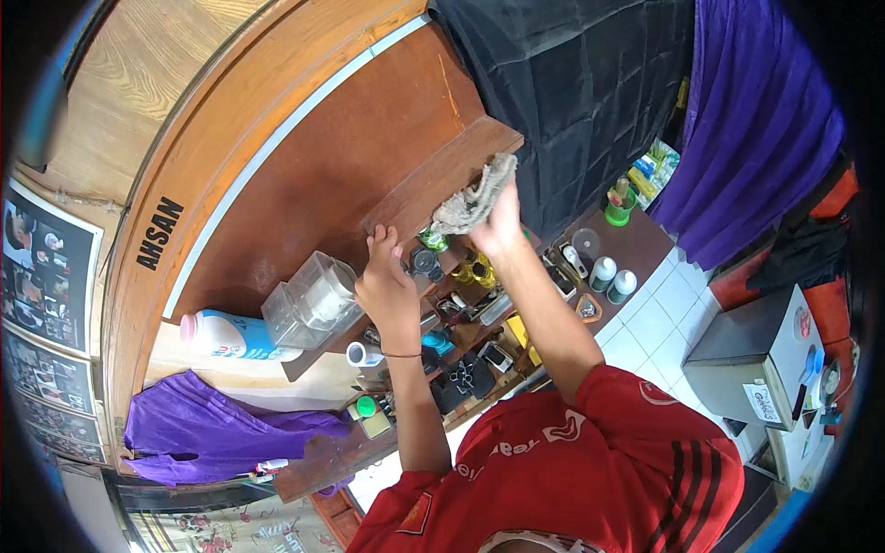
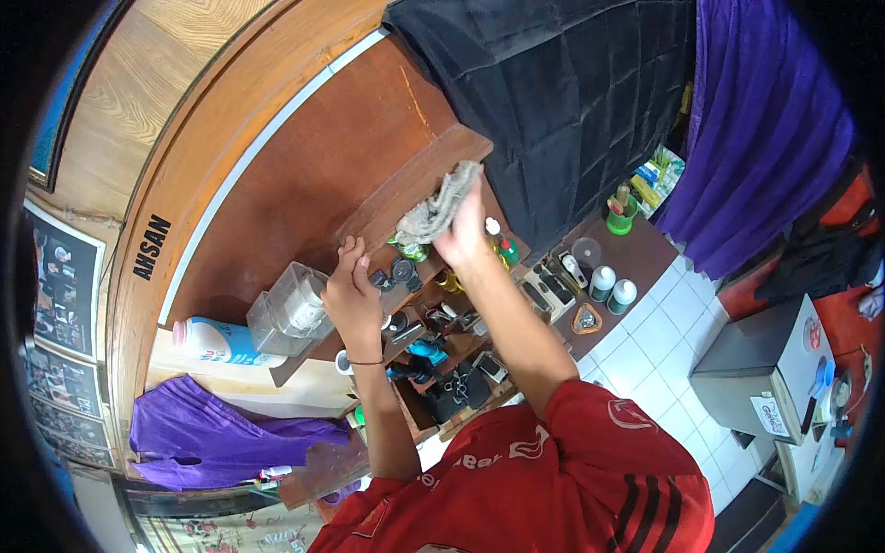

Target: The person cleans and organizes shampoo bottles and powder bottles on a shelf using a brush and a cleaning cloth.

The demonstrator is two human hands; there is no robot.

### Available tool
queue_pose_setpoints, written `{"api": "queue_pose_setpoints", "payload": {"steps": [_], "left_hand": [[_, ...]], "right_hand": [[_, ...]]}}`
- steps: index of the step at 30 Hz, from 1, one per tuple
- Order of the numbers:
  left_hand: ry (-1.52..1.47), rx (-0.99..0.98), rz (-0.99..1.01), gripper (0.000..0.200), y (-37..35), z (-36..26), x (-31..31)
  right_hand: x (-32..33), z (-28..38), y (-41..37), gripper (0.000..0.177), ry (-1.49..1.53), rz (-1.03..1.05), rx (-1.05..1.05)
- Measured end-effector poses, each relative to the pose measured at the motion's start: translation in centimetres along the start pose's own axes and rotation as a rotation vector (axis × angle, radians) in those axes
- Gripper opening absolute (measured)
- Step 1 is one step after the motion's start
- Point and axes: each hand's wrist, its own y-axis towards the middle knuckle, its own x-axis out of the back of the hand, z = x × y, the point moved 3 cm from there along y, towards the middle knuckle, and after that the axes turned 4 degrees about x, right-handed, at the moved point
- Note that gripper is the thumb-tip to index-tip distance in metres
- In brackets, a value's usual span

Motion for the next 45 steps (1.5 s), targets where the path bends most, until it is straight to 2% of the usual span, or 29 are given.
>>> {"api": "queue_pose_setpoints", "payload": {"steps": [3, 4, 5, 6, 7, 9, 11, 12, 14, 16, 19, 20, 22, 25, 28, 29, 30, 32, 33, 35, 36, 38, 39, 40, 41, 43, 44, 45], "left_hand": [[0.030, -0.006, -0.011, 0.025, 0.0, -0.1, -0.1], [0.017, -0.013, -0.018, 0.026, 0.1, 0.0, -0.2], [0.026, 0.010, -0.011, 0.027, 0.0, 0.1, -0.1], [0.035, 0.031, -0.001, 0.028, 0.0, -0.1, -0.1], [0.083, 0.144, 0.036, 0.029, 0.0, -0.5, 0.1], [0.040, 0.072, 0.034, 0.029, 0.0, -0.4, 0.0], [-0.003, -0.024, 0.028, 0.028, 0.1, 0.1, 0.1], [-0.027, -0.016, 0.025, 0.028, 0.1, 0.3, 0.1], [-0.044, 0.000, 0.025, 0.025, 0.1, 0.4, 0.1], [-0.030, 0.009, 0.019, 0.025, 0.2, 0.3, 0.1], [-0.016, 0.005, 0.021, 0.025, 0.2, 0.3, 0.1], [-0.018, 0.002, 0.027, 0.025, 0.2, 0.4, 0.1], [-0.015, 0.000, 0.031, 0.026, 0.1, 0.5, 0.0], [0.003, -0.001, 0.039, 0.026, 0.3, 0.2, 0.1], [0.003, 0.001, 0.037, 0.027, 0.1, 0.2, 0.1], [-0.011, -0.004, 0.028, 0.027, 0.1, 0.3, 0.1], [-0.013, -0.016, 0.022, 0.026, 0.1, 0.5, 0.1], [-0.014, 0.000, 0.027, 0.026, 0.2, 0.5, 0.2], [-0.022, 0.003, 0.034, 0.025, 0.2, 0.4, 0.2], [-0.012, -0.003, 0.030, 0.025, 0.3, 0.2, 0.3], [-0.014, 0.006, 0.030, 0.024, 0.2, 0.1, 0.3], [-0.019, 0.012, 0.032, 0.023, 0.2, -0.1, 0.4], [-0.056, 0.040, 0.053, 0.025, 0.3, -0.2, 0.5], [-0.093, 0.068, 0.072, 0.029, 0.5, -0.3, 0.5], [-0.091, 0.067, 0.070, 0.029, 0.6, -0.7, 0.8], [-0.059, 0.124, 0.114, 0.042, 0.7, -1.3, 1.3], [-0.065, 0.116, 0.095, 0.049, 0.7, -1.1, 1.2], [-0.066, 0.115, 0.092, 0.049, 0.9, -1.3, 1.3]], "right_hand": [[-0.9, -1.3, -3.6, 0.057, -0.098, 0.092, -0.024], [-1.5, -2.2, -5.0, 0.047, -0.028, 0.106, -0.012], [-1.0, -3.6, -5.9, 0.048, 0.033, 0.128, -0.107], [-1.4, -4.4, -7.3, 0.047, 0.059, 0.130, -0.110], [-2.3, -4.7, -8.6, 0.045, 0.051, 0.088, -0.116], [-0.5, -5.5, -8.1, 0.042, 0.063, 0.083, -0.167], [-0.6, -3.4, -7.5, 0.051, -0.070, 0.050, -0.065], [-0.8, -1.7, -6.9, 0.058, -0.139, -0.023, -0.039], [-1.2, 0.9, -4.8, 0.060, -0.104, -0.037, 0.068], [-1.2, 2.0, -2.0, 0.063, -0.045, 0.067, 0.085], [-2.3, -0.1, -0.8, 0.058, 0.048, 0.137, 0.067], [-2.5, -1.0, -1.7, 0.052, 0.042, 0.036, 0.045], [-1.7, -2.8, -3.1, 0.045, -0.020, 0.008, 0.035], [-1.3, -4.6, -6.3, 0.038, -0.101, 0.131, -0.120], [0.3, -3.7, -7.3, 0.037, -0.176, 0.151, -0.163], [1.8, -3.0, -6.1, 0.042, -0.281, 0.106, -0.113], [-0.1, -1.8, -6.3, 0.038, -0.223, 0.034, -0.065], [1.6, -0.4, -3.5, 0.029, -0.181, 0.113, 0.110], [0.1, 0.0, -3.4, 0.027, -0.183, -0.023, 0.133], [-0.2, -0.9, -2.4, 0.028, -0.120, -0.015, 0.085], [-2.5, -1.6, -3.8, 0.027, -0.092, 0.001, 0.041], [-1.3, -3.5, -4.3, 0.030, -0.113, 0.044, 0.039], [-0.8, -4.2, -4.8, 0.032, -0.155, 0.070, 0.031], [-2.0, -4.5, -6.1, 0.037, -0.120, 0.135, -0.070], [-3.1, -5.1, -7.4, 0.039, -0.149, 0.101, -0.026], [-2.4, -6.6, -8.0, 0.040, -0.246, 0.185, -0.044], [-1.9, -7.4, -8.6, 0.032, -0.123, 0.168, -0.094], [-1.8, -8.0, -8.9, 0.033, -0.164, 0.158, -0.124]]}}
